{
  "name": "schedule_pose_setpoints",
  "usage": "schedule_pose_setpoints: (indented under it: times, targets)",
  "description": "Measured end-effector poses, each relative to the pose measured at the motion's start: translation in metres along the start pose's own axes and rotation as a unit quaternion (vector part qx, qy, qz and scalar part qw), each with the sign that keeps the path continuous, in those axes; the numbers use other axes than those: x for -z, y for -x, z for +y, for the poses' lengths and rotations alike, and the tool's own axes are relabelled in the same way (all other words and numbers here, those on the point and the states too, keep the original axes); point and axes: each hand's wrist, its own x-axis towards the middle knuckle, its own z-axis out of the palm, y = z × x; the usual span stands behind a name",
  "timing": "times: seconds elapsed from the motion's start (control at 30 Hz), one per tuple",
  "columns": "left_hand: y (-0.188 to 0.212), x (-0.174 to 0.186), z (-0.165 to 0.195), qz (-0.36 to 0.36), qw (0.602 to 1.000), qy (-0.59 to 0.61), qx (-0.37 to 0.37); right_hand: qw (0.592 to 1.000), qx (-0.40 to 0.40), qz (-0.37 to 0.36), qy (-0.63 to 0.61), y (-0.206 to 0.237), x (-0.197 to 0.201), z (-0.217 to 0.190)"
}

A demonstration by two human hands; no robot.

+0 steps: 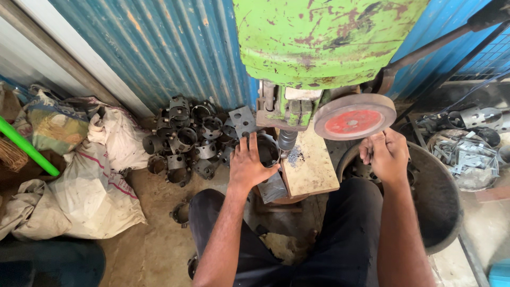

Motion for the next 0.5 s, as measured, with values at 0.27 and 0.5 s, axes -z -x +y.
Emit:
schedule_pose_setpoints:
  times: [0.27,0.5]
  targets:
    - [-0.001,0.001,0.003,0.002,1.0,0.004,0.003,1.0,0.001,0.008,0.007,-0.002,-0.005,-0.012]
    - [-0.005,0.0,0.001,-0.034,0.999,-0.009,0.005,0.999,0.018,0.002,-0.046,-0.004,-0.008,-0.012]
